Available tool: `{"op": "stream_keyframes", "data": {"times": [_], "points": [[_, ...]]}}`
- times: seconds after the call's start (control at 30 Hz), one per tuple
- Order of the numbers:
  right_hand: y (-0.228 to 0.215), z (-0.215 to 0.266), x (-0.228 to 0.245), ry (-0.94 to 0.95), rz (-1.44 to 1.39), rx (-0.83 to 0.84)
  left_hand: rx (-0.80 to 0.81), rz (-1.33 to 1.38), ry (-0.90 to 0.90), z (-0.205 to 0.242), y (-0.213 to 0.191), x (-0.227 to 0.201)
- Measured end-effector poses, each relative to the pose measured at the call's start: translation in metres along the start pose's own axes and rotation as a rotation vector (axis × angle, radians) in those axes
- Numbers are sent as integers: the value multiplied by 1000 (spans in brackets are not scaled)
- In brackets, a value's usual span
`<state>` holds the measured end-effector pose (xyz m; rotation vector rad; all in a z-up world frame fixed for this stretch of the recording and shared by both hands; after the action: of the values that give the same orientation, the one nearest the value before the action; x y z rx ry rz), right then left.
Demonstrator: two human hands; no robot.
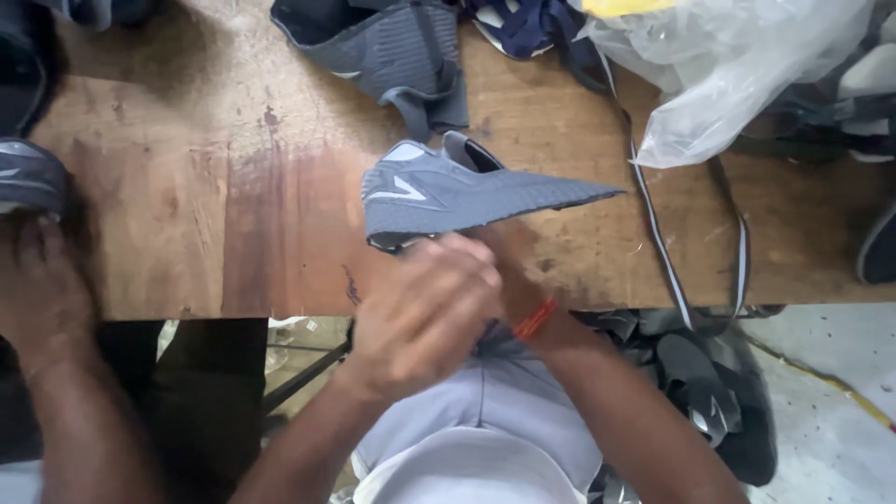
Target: Inspect and handle shoe upper components to prepare them for assembly.
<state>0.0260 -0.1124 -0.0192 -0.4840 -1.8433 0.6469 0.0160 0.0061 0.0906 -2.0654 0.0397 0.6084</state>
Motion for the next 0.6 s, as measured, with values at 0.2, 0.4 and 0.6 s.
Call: {"op": "stream_keyframes", "data": {"times": [0.2,0.4,0.6], "points": [[6,16,21,-50,377,-30,-177,-174,-400,-28,-34,49],[33,39,44,-73,423,7,-127,89,-581,-11,-10,82],[51,39,30,-203,508,0,125,681,-245,-51,31,3]]}}
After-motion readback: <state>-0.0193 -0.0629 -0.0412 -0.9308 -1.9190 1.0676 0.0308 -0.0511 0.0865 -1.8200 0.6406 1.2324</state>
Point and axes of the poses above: each hand's wrist, its own z-axis away from the middle knuckle, its own y-axis out of the palm, x = y × z, the point moved 5 cm from there along -z, towards the middle knuckle, and after that the axes turned 3 degrees about z, right-handed, at the moved point
